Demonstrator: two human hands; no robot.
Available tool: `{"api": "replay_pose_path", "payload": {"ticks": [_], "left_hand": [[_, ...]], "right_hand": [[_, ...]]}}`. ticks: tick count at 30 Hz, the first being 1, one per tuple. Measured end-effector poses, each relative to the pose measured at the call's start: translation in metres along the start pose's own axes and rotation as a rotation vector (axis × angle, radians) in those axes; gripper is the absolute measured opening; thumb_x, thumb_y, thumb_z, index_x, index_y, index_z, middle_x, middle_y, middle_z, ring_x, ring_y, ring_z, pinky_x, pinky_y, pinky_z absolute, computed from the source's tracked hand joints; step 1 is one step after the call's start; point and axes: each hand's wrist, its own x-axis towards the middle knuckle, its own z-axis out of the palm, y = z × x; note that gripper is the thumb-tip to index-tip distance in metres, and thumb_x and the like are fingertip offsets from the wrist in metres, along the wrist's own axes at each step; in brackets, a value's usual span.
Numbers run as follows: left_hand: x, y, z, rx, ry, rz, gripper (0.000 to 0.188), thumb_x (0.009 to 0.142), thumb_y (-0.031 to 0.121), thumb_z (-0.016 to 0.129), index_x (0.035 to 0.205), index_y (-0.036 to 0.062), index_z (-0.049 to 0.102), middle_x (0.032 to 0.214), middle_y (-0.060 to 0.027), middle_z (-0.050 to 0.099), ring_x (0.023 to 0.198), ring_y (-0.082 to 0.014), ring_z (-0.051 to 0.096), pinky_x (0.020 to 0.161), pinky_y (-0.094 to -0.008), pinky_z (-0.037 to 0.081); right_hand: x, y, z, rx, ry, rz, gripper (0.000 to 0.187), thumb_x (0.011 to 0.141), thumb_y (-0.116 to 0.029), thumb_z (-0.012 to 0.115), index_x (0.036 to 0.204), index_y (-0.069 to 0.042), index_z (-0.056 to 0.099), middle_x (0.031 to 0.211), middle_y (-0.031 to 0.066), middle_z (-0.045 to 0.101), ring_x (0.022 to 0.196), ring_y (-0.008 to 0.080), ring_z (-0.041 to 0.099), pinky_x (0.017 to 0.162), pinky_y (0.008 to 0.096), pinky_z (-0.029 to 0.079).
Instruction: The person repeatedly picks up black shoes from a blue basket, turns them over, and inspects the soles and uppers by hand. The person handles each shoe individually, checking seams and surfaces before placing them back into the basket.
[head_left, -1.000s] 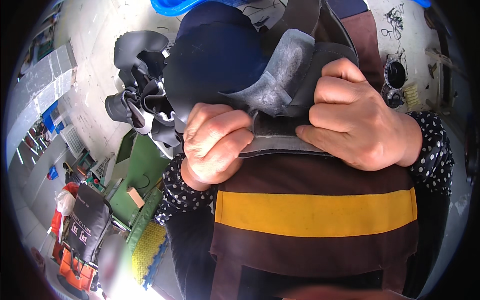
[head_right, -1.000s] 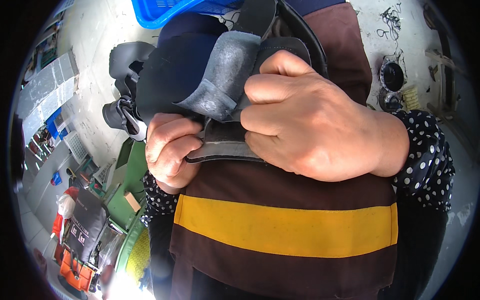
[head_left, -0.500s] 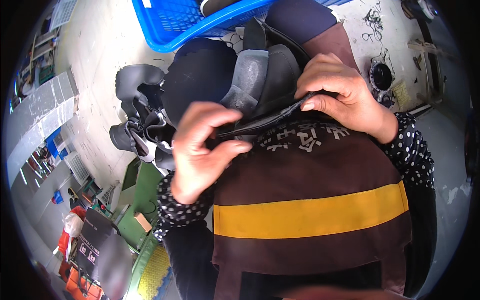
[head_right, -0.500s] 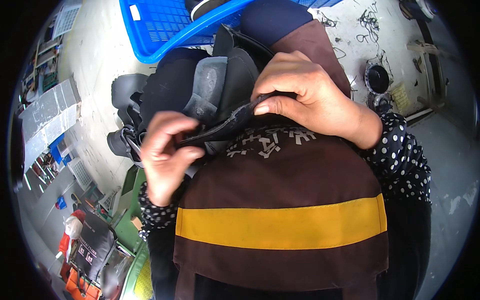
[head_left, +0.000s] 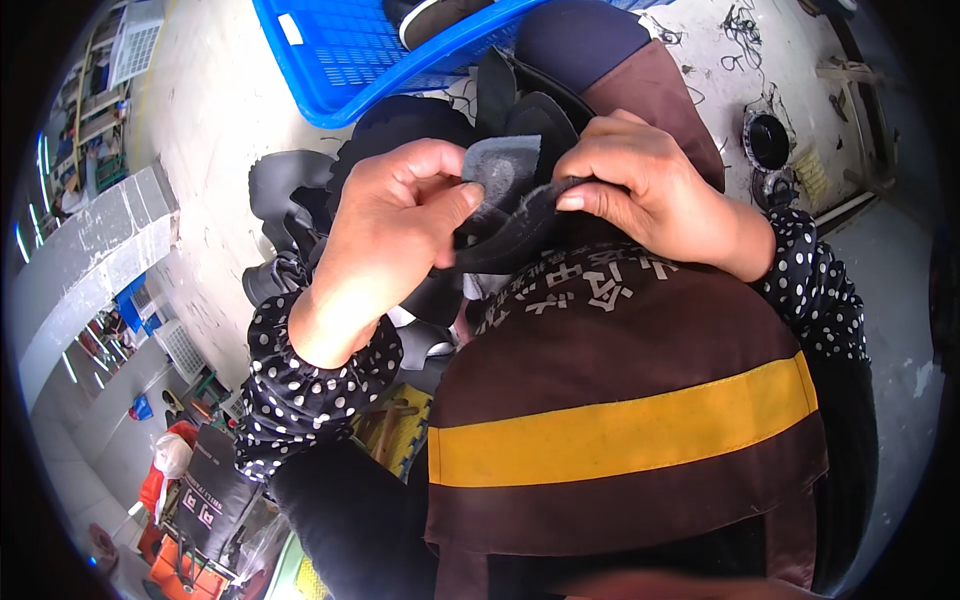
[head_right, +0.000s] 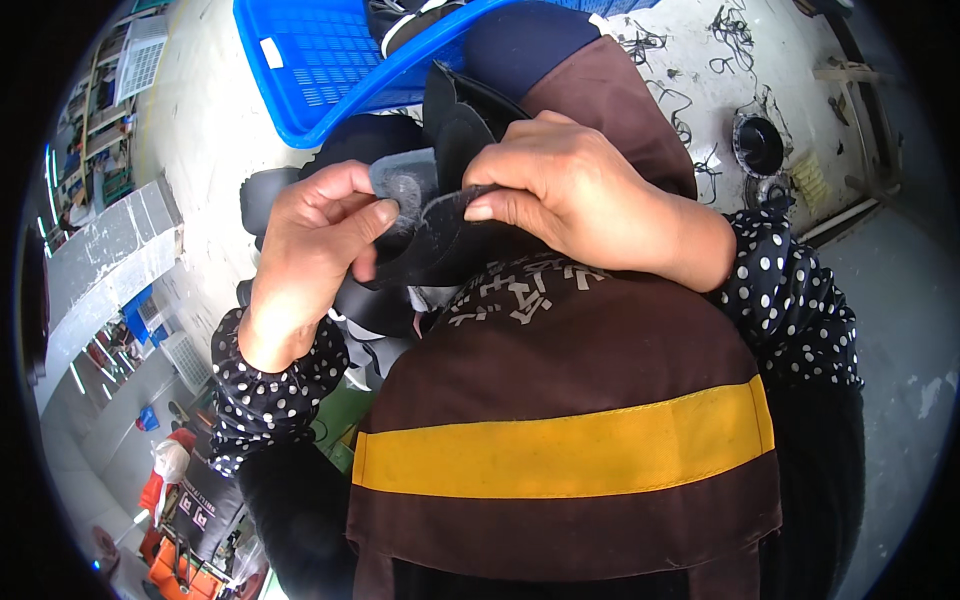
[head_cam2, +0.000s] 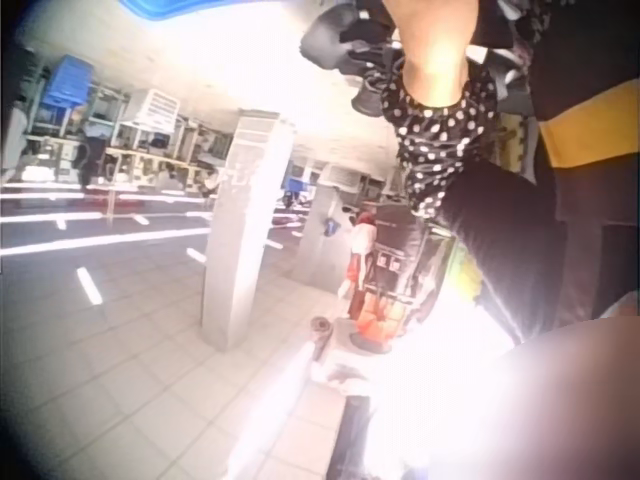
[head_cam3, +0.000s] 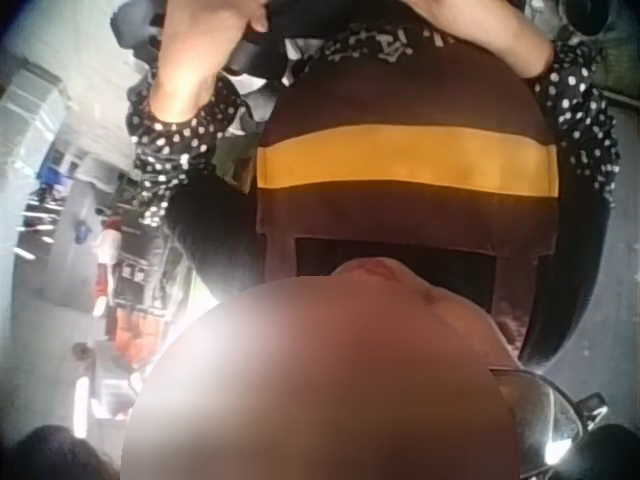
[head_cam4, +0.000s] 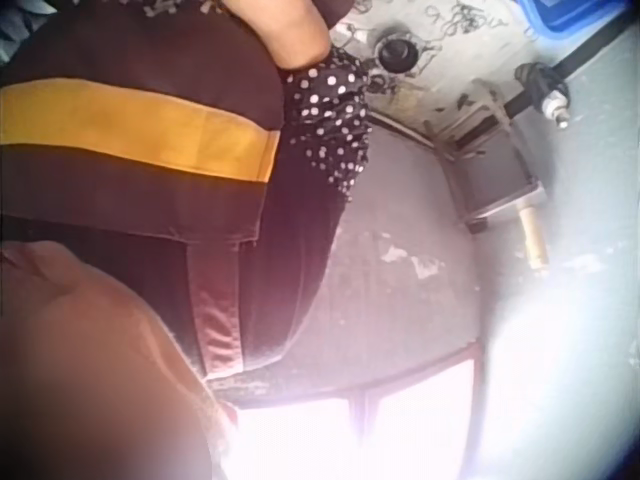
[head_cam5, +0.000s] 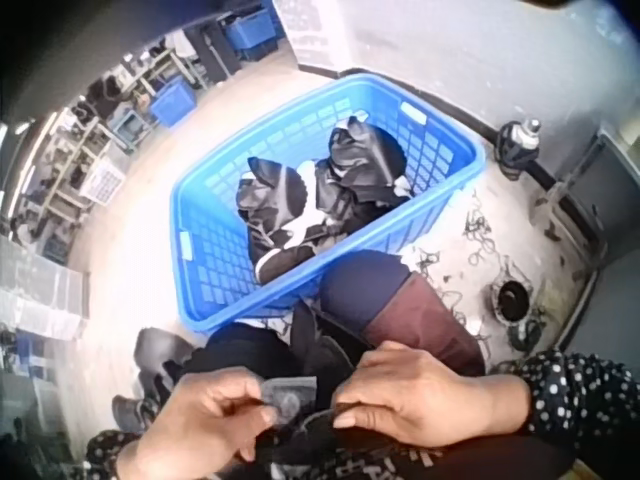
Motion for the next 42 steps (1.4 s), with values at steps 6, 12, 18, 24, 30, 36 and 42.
{"api": "replay_pose_path", "payload": {"ticks": [6, 12, 18, 24, 30, 36, 42], "left_hand": [[0.021, 0.006, 0.005, -0.021, -0.072, 0.028, 0.023, 0.098, 0.0, 0.064, 0.119, 0.0, 0.072, 0.1, -0.0038, 0.074, 0.085, -0.0099, 0.067, 0.073, -0.0254, 0.056], [0.025, 0.01, 0.004, 0.002, -0.119, 0.105, 0.021, 0.105, 0.014, 0.063, 0.117, -0.0016, 0.072, 0.093, -0.0013, 0.071, 0.085, -0.0081, 0.066, 0.075, -0.0247, 0.057], [0.032, 0.011, -0.001, 0.129, -0.223, 0.103, 0.02, 0.107, 0.017, 0.061, 0.105, -0.0001, 0.07, 0.088, 0.0007, 0.067, 0.08, -0.007, 0.063, 0.07, -0.0255, 0.056], [0.031, 0.012, -0.004, 0.207, -0.232, 0.089, 0.02, 0.107, 0.018, 0.06, 0.105, 0.0012, 0.07, 0.086, 0.0012, 0.066, 0.078, -0.0075, 0.062, 0.07, -0.0256, 0.055], [0.052, -0.007, 0.001, 0.296, -0.249, 0.145, 0.015, 0.098, 0.001, 0.054, 0.101, -0.0042, 0.067, 0.079, -0.0034, 0.068, 0.077, -0.0116, 0.063, 0.073, -0.0281, 0.051], [0.057, -0.025, -0.008, 0.236, -0.273, 0.073, 0.013, 0.099, 0.003, 0.057, 0.099, -0.0022, 0.068, 0.075, 0.0015, 0.061, 0.071, -0.0067, 0.056, 0.067, -0.0247, 0.047], [0.048, -0.018, -0.015, 0.16, -0.246, 0.075, 0.014, 0.103, 0.009, 0.061, 0.1, 0.0003, 0.071, 0.078, 0.0049, 0.061, 0.072, -0.0042, 0.056, 0.066, -0.0223, 0.046]], "right_hand": [[-0.007, 0.006, 0.002, 0.238, 0.034, 0.183, 0.015, 0.096, -0.01, 0.074, 0.107, -0.001, 0.068, 0.096, 0.009, 0.069, 0.089, 0.0233, 0.066, 0.081, 0.0345, 0.053], [-0.013, 0.004, 0.001, 0.335, 0.06, 0.285, 0.02, 0.098, -0.006, 0.072, 0.115, 0.001, 0.065, 0.107, 0.0076, 0.07, 0.103, 0.0166, 0.068, 0.093, 0.0317, 0.054], [-0.011, 0.0, 0.003, 0.375, 0.093, 0.354, 0.023, 0.096, -0.003, 0.073, 0.117, 0.001, 0.065, 0.108, 0.0076, 0.072, 0.103, 0.0151, 0.069, 0.094, 0.0309, 0.055], [-0.01, 0.001, 0.01, 0.336, 0.196, 0.253, 0.017, 0.093, -0.005, 0.075, 0.108, 0.0, 0.069, 0.093, 0.0116, 0.074, 0.086, 0.0202, 0.071, 0.079, 0.0329, 0.055], [-0.007, 0.015, 0.009, 0.291, 0.099, 0.368, 0.015, 0.098, -0.01, 0.073, 0.108, 0.001, 0.071, 0.097, 0.0083, 0.073, 0.091, 0.0148, 0.069, 0.082, 0.0284, 0.055], [-0.01, 0.021, 0.006, 0.309, 0.055, 0.264, 0.018, 0.093, -0.017, 0.077, 0.104, -0.002, 0.073, 0.089, 0.0136, 0.072, 0.083, 0.0256, 0.07, 0.075, 0.0359, 0.054], [-0.007, 0.014, 0.013, 0.218, 0.158, 0.244, 0.019, 0.092, -0.015, 0.078, 0.105, -0.003, 0.072, 0.09, 0.0127, 0.072, 0.083, 0.0266, 0.07, 0.075, 0.0361, 0.054]]}}
